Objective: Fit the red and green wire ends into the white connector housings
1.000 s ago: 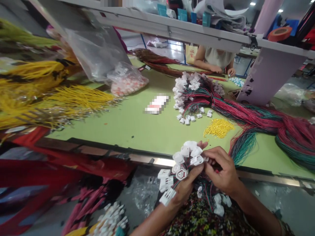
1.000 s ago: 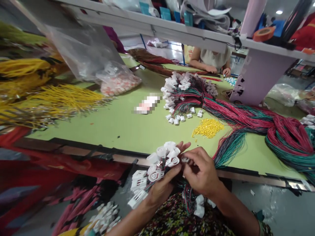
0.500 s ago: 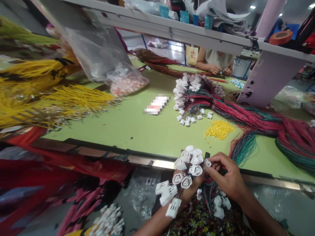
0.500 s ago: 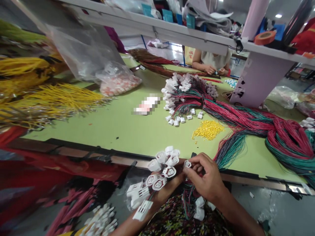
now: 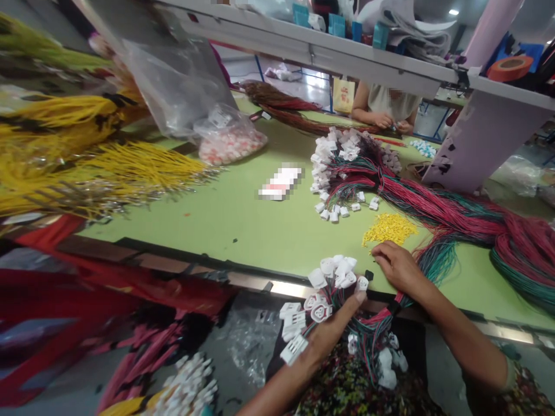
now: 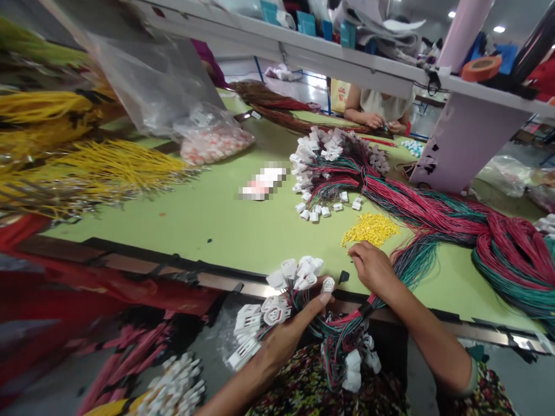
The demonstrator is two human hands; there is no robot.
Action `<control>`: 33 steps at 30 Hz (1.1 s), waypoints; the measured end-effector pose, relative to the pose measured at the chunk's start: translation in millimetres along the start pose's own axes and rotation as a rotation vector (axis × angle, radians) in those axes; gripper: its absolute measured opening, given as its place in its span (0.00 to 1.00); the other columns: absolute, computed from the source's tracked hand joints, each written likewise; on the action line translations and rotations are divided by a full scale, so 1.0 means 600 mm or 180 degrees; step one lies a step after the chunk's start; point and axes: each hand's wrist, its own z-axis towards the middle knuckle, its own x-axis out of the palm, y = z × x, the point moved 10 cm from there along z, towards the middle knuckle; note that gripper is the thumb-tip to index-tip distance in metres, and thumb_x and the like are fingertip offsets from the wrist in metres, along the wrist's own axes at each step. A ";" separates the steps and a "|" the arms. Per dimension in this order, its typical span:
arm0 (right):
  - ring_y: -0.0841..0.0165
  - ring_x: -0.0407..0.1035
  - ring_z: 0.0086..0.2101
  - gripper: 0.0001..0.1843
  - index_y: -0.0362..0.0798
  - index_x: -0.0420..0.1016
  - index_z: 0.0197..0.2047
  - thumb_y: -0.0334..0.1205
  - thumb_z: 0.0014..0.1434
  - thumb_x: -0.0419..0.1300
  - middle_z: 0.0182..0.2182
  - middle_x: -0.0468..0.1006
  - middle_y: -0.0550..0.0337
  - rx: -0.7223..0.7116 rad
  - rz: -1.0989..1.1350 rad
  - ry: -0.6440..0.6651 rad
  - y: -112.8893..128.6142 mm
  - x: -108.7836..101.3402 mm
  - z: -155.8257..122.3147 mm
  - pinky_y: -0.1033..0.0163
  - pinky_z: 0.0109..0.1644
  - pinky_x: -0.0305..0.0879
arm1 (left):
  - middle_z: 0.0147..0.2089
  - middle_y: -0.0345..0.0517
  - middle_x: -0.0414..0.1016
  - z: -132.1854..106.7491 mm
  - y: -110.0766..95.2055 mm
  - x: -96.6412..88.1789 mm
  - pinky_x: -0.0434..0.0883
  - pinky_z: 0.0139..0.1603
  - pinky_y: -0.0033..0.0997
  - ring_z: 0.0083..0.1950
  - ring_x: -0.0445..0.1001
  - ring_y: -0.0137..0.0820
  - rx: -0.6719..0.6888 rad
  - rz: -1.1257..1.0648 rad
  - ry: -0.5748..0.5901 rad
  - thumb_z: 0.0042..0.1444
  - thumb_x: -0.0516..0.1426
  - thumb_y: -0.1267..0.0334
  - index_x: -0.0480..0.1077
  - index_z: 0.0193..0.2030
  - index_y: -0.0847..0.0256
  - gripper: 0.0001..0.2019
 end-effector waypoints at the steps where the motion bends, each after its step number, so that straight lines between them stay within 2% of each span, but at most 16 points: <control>1: 0.61 0.73 0.42 0.10 0.48 0.78 0.42 0.26 0.64 0.58 0.40 0.79 0.53 -0.0014 -0.0032 0.0032 0.003 0.002 0.002 0.58 0.48 0.66 | 0.46 0.50 0.86 0.001 0.002 -0.004 0.58 0.74 0.63 0.65 0.74 0.53 -0.0026 0.0138 -0.0085 0.57 0.67 0.55 0.82 0.47 0.50 0.11; 6: 0.61 0.71 0.42 0.08 0.48 0.78 0.42 0.28 0.65 0.60 0.39 0.77 0.54 -0.0081 -0.0116 0.0134 0.011 0.010 0.012 0.58 0.47 0.65 | 0.52 0.50 0.84 -0.003 -0.006 -0.013 0.45 0.78 0.65 0.69 0.69 0.54 -0.0033 0.0667 -0.0456 0.55 0.68 0.49 0.82 0.48 0.49 0.15; 9: 0.61 0.71 0.40 0.06 0.48 0.77 0.38 0.29 0.65 0.61 0.37 0.77 0.55 -0.0105 -0.0094 0.0139 0.011 0.012 0.016 0.59 0.46 0.64 | 0.54 0.50 0.84 -0.009 -0.012 -0.013 0.46 0.77 0.65 0.70 0.67 0.54 -0.0092 0.0871 -0.0553 0.55 0.67 0.46 0.83 0.45 0.49 0.15; 16: 0.63 0.69 0.38 0.08 0.48 0.76 0.34 0.28 0.64 0.60 0.34 0.75 0.57 -0.0080 0.0230 0.0010 0.001 0.009 0.020 0.59 0.45 0.62 | 0.55 0.49 0.83 -0.017 -0.027 -0.005 0.50 0.78 0.59 0.68 0.70 0.51 -0.0169 0.0718 -0.0648 0.54 0.68 0.47 0.83 0.45 0.51 0.16; 19: 0.63 0.69 0.36 0.08 0.48 0.74 0.33 0.28 0.63 0.59 0.32 0.74 0.58 -0.0004 0.0511 -0.0097 -0.003 0.002 0.017 0.59 0.44 0.63 | 0.49 0.50 0.85 -0.017 -0.027 -0.003 0.54 0.76 0.58 0.63 0.74 0.52 -0.0268 0.0644 -0.0711 0.53 0.68 0.47 0.83 0.43 0.53 0.16; 21: 0.65 0.70 0.35 0.07 0.48 0.74 0.35 0.32 0.65 0.58 0.32 0.75 0.59 0.0037 0.0728 -0.0113 0.003 -0.002 0.010 0.61 0.41 0.65 | 0.42 0.50 0.86 -0.014 -0.023 0.005 0.60 0.72 0.56 0.57 0.78 0.51 -0.0293 0.0437 -0.0630 0.53 0.68 0.46 0.84 0.42 0.55 0.17; 24: 0.68 0.71 0.31 0.07 0.48 0.75 0.39 0.41 0.68 0.59 0.31 0.78 0.61 0.0190 0.1386 -0.0013 0.018 0.001 -0.011 0.64 0.36 0.67 | 0.38 0.48 0.85 -0.006 -0.009 0.020 0.72 0.58 0.48 0.43 0.80 0.44 -0.0398 -0.0079 -0.0448 0.51 0.69 0.46 0.83 0.45 0.58 0.21; 26: 0.68 0.73 0.32 0.09 0.49 0.76 0.39 0.45 0.67 0.61 0.31 0.78 0.62 0.0345 0.2054 -0.0013 0.028 0.003 -0.028 0.64 0.37 0.68 | 0.34 0.45 0.84 -0.003 -0.003 0.026 0.73 0.50 0.42 0.37 0.77 0.39 -0.0444 -0.0308 -0.0387 0.49 0.70 0.45 0.82 0.46 0.58 0.23; 28: 0.68 0.73 0.35 0.10 0.49 0.77 0.38 0.46 0.66 0.63 0.32 0.78 0.62 0.0374 0.2422 -0.0187 0.039 -0.003 -0.042 0.63 0.40 0.69 | 0.31 0.43 0.82 0.000 0.002 0.028 0.72 0.49 0.38 0.36 0.76 0.37 -0.0462 -0.0397 -0.0342 0.48 0.71 0.46 0.82 0.44 0.58 0.22; 33: 0.68 0.71 0.36 0.08 0.49 0.78 0.36 0.42 0.66 0.64 0.33 0.76 0.60 0.0113 0.2146 -0.0610 0.059 -0.022 -0.062 0.63 0.41 0.67 | 0.31 0.44 0.82 0.001 0.012 0.026 0.71 0.51 0.36 0.39 0.77 0.37 -0.0536 -0.0343 -0.0281 0.49 0.71 0.47 0.81 0.30 0.59 0.17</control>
